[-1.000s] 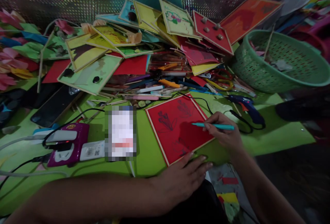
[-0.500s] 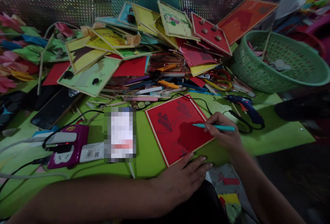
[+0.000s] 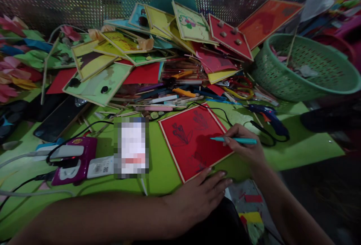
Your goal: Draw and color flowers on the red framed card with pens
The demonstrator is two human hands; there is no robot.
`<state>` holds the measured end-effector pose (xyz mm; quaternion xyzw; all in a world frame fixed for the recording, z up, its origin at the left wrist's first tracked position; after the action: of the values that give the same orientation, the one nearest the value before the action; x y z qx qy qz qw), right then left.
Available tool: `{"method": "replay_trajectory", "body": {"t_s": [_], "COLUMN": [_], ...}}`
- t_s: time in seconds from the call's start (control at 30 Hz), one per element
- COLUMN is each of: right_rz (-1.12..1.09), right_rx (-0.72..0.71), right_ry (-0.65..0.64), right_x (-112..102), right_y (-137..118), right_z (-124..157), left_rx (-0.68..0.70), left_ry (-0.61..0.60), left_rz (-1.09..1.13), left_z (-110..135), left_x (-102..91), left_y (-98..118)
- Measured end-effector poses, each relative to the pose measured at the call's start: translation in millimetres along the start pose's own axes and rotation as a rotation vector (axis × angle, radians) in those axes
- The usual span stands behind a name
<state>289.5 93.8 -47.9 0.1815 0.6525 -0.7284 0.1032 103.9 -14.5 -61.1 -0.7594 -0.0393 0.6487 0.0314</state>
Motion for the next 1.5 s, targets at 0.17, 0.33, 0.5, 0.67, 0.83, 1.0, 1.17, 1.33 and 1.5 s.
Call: {"method": "replay_trajectory", "body": {"t_s": [0.17,0.33,0.5,0.67,0.83,1.0,1.17,1.33,1.5], "right_rz": [-0.019,-0.040,-0.039,-0.049,-0.002,-0.011,-0.029,-0.024,-0.016], "right_rx": [-0.018,-0.004,0.012,0.013,-0.028,-0.002,0.006,-0.007,-0.035], "right_ry": [0.031,0.032,0.018,-0.010,-0.017,0.019,0.061,0.065,0.068], "right_x": [-2.0,-1.2,1.1,3.1,4.1,0.9,-2.8,-2.4,-0.9], "right_y": [-3.8,-6.0,-4.4,-4.4,-8.3,-4.0,-5.9,-7.8,-9.5], "right_z": [-0.4,-2.2,-2.6,-2.8,-3.9,-2.9,-2.3,-3.8,-4.0], "left_rx": [-0.001,0.002,0.019,-0.001,-0.006,-0.031,-0.013,0.012,0.034], "left_ry": [-0.004,-0.013,-0.038,-0.008,-0.003,0.016,0.010,-0.029,-0.061], "left_rz": [0.000,0.024,0.009,0.003,-0.005,-0.004,0.007,0.004,0.029], "left_z": [-0.4,-0.3,-0.4,-1.5,-0.8,0.4,0.4,0.4,-0.1], "left_x": [0.1,4.3,3.4,-0.5,0.9,-0.5,-0.1,0.4,0.0], "left_y": [0.8,2.1,1.2,-0.9,0.1,-0.9,-0.1,0.1,0.3]}}
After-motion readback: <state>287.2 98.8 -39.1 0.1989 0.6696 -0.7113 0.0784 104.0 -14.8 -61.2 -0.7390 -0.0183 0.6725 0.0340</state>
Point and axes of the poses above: each hand's wrist, its own z-axis away from the middle knuckle, its own x-axis out of the palm, y = z × x, the point moved 7 cm from there along -z, towards the middle knuckle, and after that the axes turned 7 degrees about x, right-handed, at the moved point
